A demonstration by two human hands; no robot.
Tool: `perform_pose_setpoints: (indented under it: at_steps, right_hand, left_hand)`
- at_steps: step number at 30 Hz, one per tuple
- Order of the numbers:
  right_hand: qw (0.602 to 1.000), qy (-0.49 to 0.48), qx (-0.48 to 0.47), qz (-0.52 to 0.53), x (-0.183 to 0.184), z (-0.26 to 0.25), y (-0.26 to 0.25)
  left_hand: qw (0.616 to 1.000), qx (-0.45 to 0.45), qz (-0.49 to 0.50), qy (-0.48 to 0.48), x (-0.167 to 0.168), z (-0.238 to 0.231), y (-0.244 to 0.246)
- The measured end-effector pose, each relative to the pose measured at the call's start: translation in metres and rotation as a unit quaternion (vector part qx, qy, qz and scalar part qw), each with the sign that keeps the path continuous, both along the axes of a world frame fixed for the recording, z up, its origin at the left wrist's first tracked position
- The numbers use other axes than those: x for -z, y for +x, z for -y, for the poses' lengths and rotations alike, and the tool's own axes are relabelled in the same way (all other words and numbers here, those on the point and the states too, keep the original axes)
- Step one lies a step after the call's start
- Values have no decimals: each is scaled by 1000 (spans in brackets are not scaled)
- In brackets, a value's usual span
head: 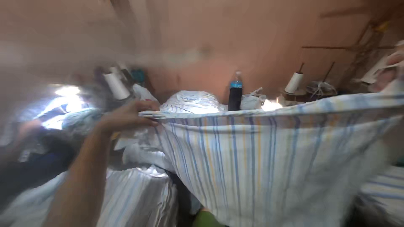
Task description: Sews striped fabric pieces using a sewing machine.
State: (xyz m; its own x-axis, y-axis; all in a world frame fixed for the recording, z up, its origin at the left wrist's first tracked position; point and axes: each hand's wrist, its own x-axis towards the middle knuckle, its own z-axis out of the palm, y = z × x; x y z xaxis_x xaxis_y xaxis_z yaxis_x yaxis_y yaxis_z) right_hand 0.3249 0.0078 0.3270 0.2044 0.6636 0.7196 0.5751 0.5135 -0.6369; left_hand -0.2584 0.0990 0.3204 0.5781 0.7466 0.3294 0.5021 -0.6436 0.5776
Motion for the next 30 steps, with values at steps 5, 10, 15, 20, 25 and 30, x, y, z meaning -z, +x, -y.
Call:
perform_pose_setpoints:
  at_steps: [5, 10, 15, 20, 25, 30]
  right_hand:
    - [914, -192, -344, 97, -45, 21, -97]
    - [899, -137, -10, 417, -21, -49, -130]
    - [931, 62, 49, 357, -22, -50, -131]
    - [906, -52, -154, 390, 24, -31, -104]
    - [740, -337, -315, 490, 71, -17, -121]
    - [457, -548, -261, 650, 153, -51, -185]
  left_hand:
    - [973, 142, 173, 47, -18, 35, -35]
    - [919, -194, 110, 327, -8, -6, -23]
    - [750, -255, 205, 575, 4, 6, -19]
    - [940, -33, 207, 271, 72, 48, -52]
    - [988, 110, 0, -107, 135, 24, -42]
    - [971, -180, -76, -140, 202, -52, 28]
